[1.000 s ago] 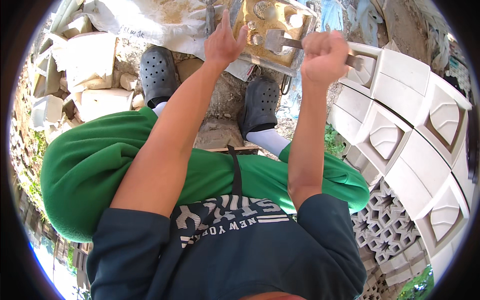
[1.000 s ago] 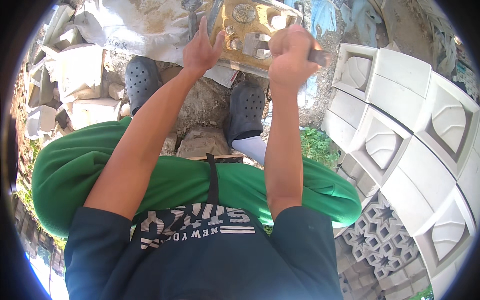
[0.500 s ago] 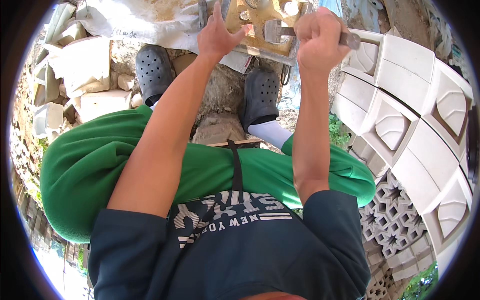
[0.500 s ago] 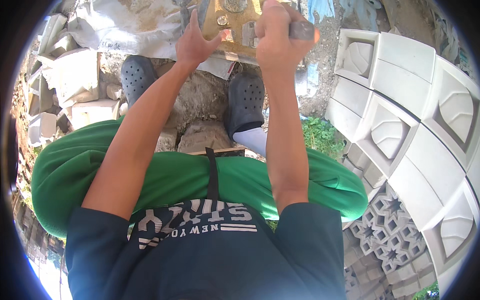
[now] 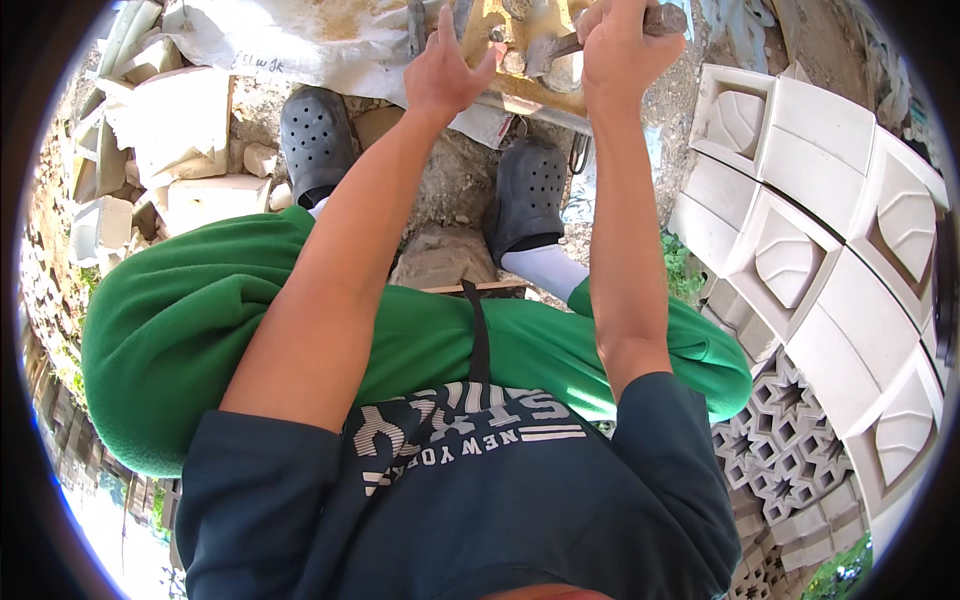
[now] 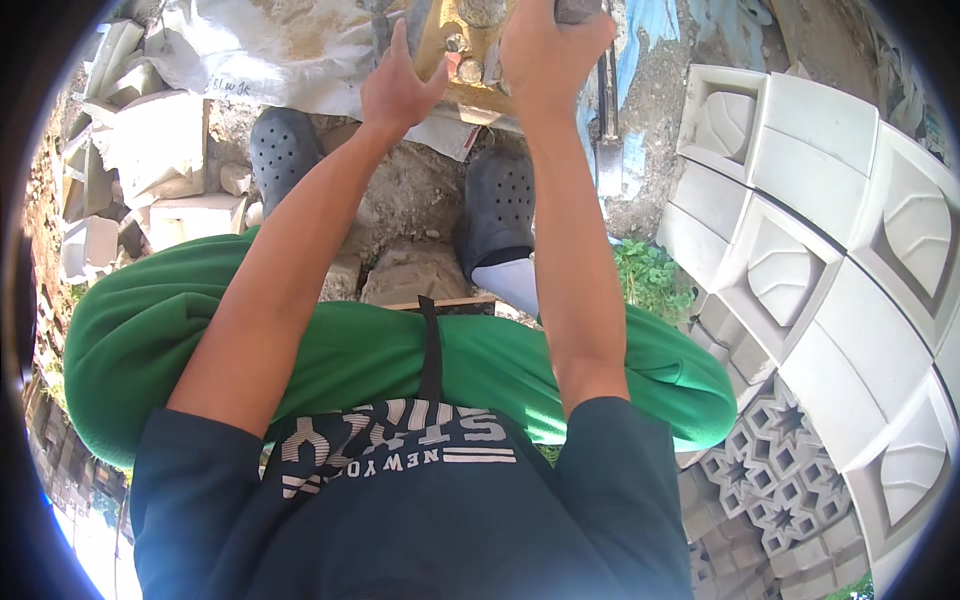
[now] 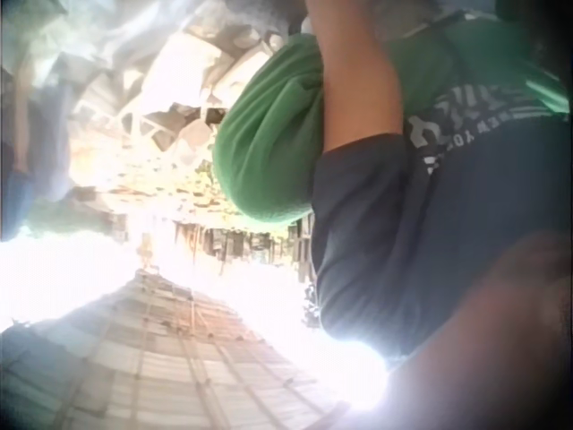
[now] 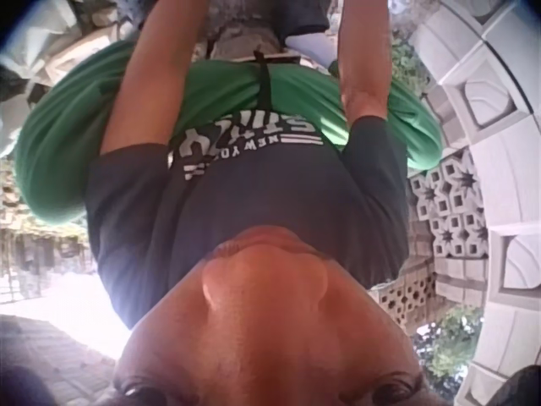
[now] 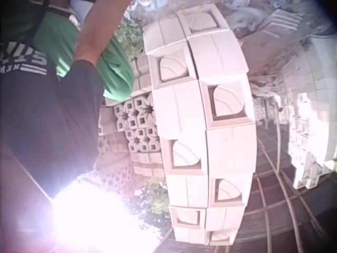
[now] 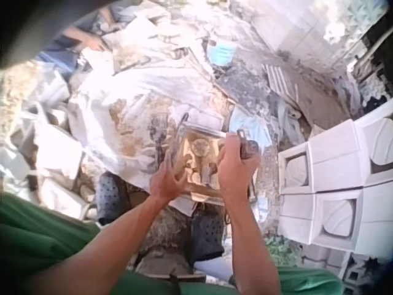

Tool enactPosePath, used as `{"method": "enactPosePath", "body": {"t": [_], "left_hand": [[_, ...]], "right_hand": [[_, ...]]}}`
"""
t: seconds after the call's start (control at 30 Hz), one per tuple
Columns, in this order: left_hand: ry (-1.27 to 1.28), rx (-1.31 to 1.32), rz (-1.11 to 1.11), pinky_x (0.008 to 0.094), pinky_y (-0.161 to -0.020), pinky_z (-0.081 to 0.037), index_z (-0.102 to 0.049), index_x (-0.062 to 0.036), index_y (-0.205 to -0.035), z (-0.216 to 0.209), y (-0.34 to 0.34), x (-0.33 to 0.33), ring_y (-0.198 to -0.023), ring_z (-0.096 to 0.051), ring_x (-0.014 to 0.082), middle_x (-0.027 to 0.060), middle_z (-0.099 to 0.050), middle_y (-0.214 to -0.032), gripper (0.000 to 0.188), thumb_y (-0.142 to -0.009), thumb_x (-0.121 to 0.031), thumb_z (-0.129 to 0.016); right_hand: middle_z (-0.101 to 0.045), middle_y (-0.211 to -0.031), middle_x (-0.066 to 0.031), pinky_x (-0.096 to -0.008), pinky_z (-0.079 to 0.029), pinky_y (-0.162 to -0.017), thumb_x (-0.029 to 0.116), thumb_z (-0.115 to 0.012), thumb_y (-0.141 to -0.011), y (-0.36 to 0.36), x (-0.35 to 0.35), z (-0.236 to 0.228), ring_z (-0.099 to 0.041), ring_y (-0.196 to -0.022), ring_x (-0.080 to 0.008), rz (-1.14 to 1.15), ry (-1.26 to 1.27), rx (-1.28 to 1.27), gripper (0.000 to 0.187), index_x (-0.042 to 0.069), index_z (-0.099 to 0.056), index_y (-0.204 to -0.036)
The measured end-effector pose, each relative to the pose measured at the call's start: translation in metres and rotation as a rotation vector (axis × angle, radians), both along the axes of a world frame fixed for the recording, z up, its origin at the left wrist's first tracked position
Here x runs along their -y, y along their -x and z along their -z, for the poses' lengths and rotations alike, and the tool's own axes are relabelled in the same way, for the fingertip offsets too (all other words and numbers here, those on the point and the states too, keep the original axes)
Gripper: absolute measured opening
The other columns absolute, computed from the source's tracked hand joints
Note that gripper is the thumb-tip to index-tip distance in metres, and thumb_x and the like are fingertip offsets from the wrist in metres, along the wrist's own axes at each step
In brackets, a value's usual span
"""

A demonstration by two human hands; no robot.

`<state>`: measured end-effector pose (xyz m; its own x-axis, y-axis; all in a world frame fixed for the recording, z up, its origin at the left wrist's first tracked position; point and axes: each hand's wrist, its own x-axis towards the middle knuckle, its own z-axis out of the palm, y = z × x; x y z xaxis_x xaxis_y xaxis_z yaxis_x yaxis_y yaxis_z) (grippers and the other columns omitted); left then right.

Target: The person scrapes and levels material inside a mold frame using a metal tool while holding the frame in place by hand.

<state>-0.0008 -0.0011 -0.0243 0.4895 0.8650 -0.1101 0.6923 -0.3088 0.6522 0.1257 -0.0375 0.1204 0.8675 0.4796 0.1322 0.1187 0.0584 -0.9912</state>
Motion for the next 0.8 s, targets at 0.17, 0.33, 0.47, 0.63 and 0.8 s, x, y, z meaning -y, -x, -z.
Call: {"method": "enactPosePath", "body": {"t": [0.17, 0.33, 0.47, 0.63, 0.8], "left_hand": [[0.043, -0.011, -0.023, 0.0458, -0.09, -0.046, -0.025, 0.0036, -0.145, -0.016, -0.003, 0.0, -0.109, -0.059, 0.0391, 0.0251, -0.057, -0.122, 0.097, -0.081, -0.06, -0.06], [0.045, 0.004, -0.019, 0.0459, -0.089, -0.047, -0.026, 0.0042, -0.145, -0.007, -0.002, -0.003, -0.108, -0.059, 0.0397, 0.0251, -0.057, -0.122, 0.097, -0.081, -0.062, -0.059], [0.073, 0.017, -0.026, 0.0456, -0.089, -0.047, -0.025, 0.0038, -0.145, -0.008, 0.001, -0.004, -0.107, -0.06, 0.0399, 0.0252, -0.057, -0.122, 0.097, -0.081, -0.061, -0.059], [0.054, 0.01, -0.019, 0.0456, -0.088, -0.048, -0.025, 0.0025, -0.145, -0.006, -0.005, -0.001, -0.106, -0.06, 0.0401, 0.0253, -0.057, -0.122, 0.096, -0.081, -0.061, -0.058], [-0.006, 0.005, -0.042, 0.0453, -0.079, -0.051, -0.027, 0.0015, -0.145, -0.003, -0.003, -0.003, -0.095, -0.064, 0.0377, 0.0224, -0.061, -0.112, 0.094, -0.081, -0.06, -0.059]], "right_hand": [[-0.047, -0.05, -0.001, -0.0271, -0.028, -0.039, 0.015, -0.054, -0.09, -0.03, -0.004, -0.028, -0.038, -0.04, -0.0065, 0.017, -0.263, -0.032, 0.035, 0.009, -0.045, -0.056], [-0.046, -0.053, -0.0013, -0.0298, -0.031, -0.039, 0.016, -0.056, -0.088, -0.04, -0.036, 0.02, -0.038, -0.038, -0.0114, 0.326, -0.062, 0.239, 0.031, 0.01, -0.045, -0.059], [-0.049, -0.054, -0.0032, -0.0328, -0.036, -0.045, 0.019, -0.059, -0.086, -0.059, -0.017, -0.016, -0.043, -0.044, -0.0148, 0.157, -0.226, -0.252, 0.032, 0.005, -0.049, -0.059], [-0.04, -0.048, -0.0015, -0.0332, -0.028, -0.037, 0.018, -0.054, -0.089, -0.078, -0.028, 0.048, -0.034, -0.036, -0.0119, 0.472, 0.112, 0.643, 0.036, 0.014, -0.038, -0.056], [-0.038, -0.044, -0.0048, -0.0341, -0.034, -0.043, 0.01, -0.053, -0.083, -0.043, -0.013, -0.016, -0.033, -0.038, -0.0162, 0.393, -0.233, -0.194, 0.026, 0.002, -0.038, -0.063]]}}
